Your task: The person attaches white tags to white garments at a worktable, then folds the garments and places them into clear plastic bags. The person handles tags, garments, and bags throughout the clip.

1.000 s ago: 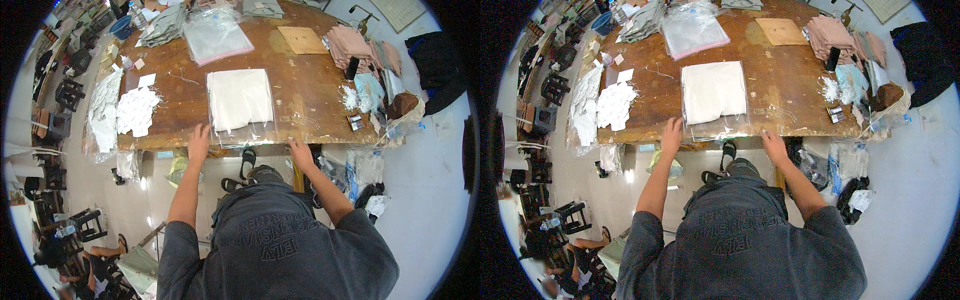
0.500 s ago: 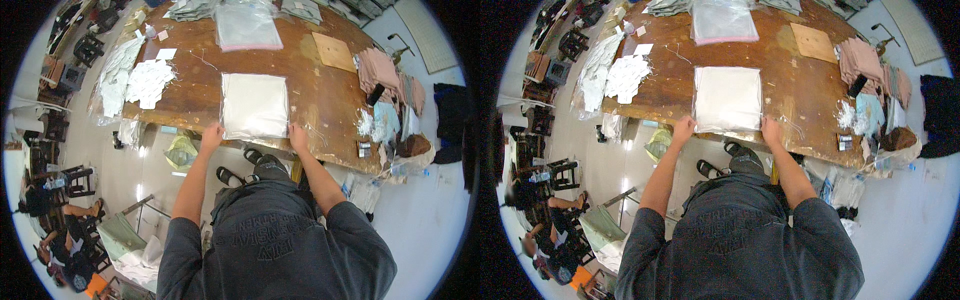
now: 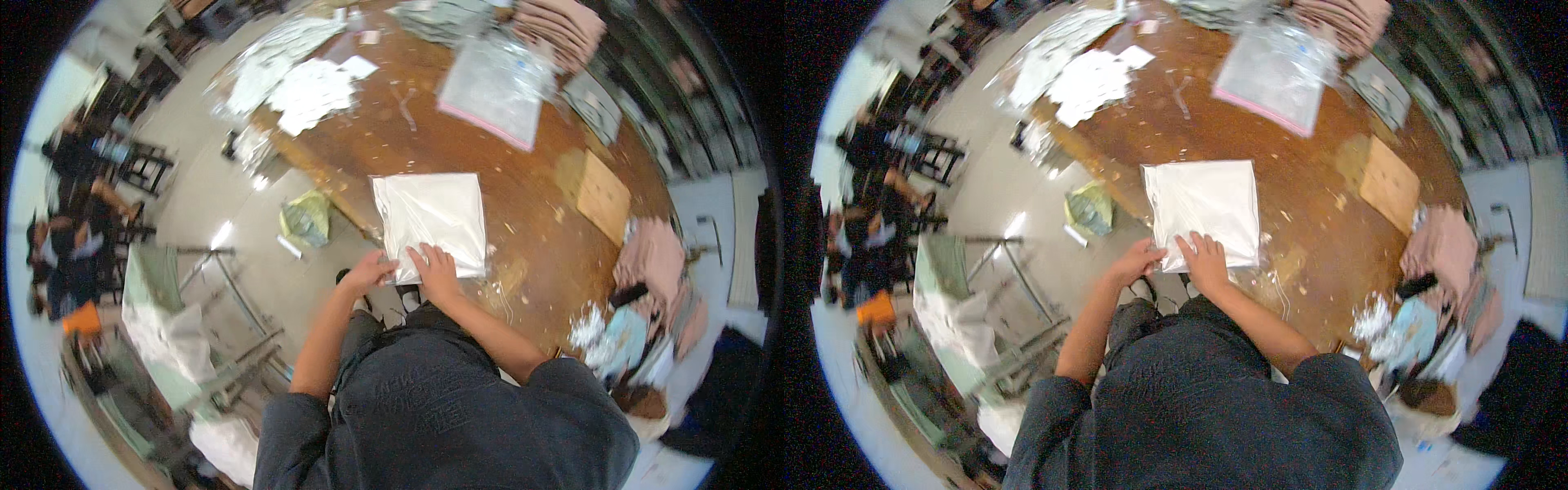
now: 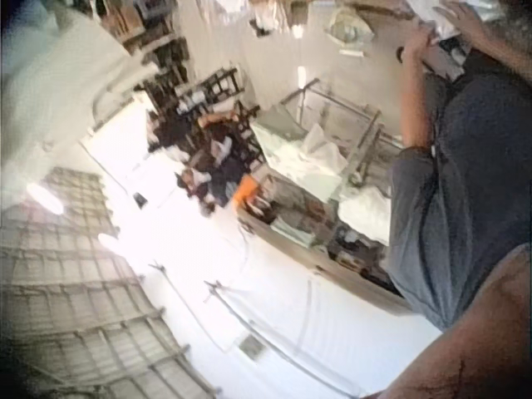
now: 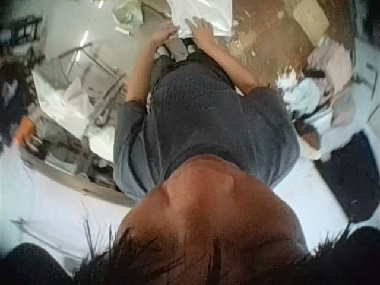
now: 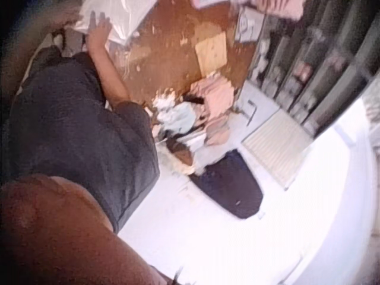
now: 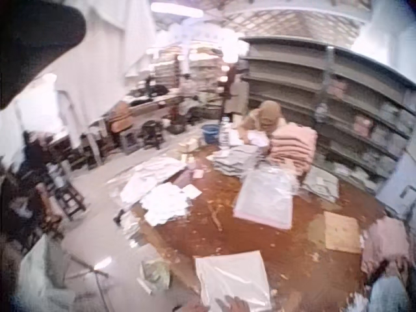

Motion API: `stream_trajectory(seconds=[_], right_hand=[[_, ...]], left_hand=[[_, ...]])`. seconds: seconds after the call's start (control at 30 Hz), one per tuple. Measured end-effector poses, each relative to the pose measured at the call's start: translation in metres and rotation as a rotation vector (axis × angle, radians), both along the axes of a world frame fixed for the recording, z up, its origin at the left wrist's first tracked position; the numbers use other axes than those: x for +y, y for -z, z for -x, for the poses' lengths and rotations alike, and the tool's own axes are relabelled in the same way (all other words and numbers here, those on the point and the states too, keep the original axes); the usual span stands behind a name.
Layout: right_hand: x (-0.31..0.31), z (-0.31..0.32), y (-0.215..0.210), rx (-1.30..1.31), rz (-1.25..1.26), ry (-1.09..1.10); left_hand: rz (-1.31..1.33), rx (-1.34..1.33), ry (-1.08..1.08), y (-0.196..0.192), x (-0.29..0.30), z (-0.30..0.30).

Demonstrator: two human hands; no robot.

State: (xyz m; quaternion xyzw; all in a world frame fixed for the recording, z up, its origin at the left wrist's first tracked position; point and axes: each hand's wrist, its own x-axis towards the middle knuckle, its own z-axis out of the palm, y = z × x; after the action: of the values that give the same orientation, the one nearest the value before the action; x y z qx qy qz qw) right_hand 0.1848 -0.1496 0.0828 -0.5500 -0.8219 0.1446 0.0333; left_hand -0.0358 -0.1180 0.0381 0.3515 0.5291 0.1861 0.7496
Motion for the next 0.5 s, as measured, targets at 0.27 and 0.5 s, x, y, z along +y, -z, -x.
stream_trajectory(seconds=[0.27, 0.5], right_hand=[[0.026, 0.120, -0.008, 0.475, 0.744, -0.461], [0.082, 0.284, -0.024, 1.484, 1.153, 0.079]], left_hand=[[0.037, 0.237, -1.046, -0.034, -0.190, 0.085], [-0.089, 0.303, -1.562, -0.060, -0.364, 0.101]])
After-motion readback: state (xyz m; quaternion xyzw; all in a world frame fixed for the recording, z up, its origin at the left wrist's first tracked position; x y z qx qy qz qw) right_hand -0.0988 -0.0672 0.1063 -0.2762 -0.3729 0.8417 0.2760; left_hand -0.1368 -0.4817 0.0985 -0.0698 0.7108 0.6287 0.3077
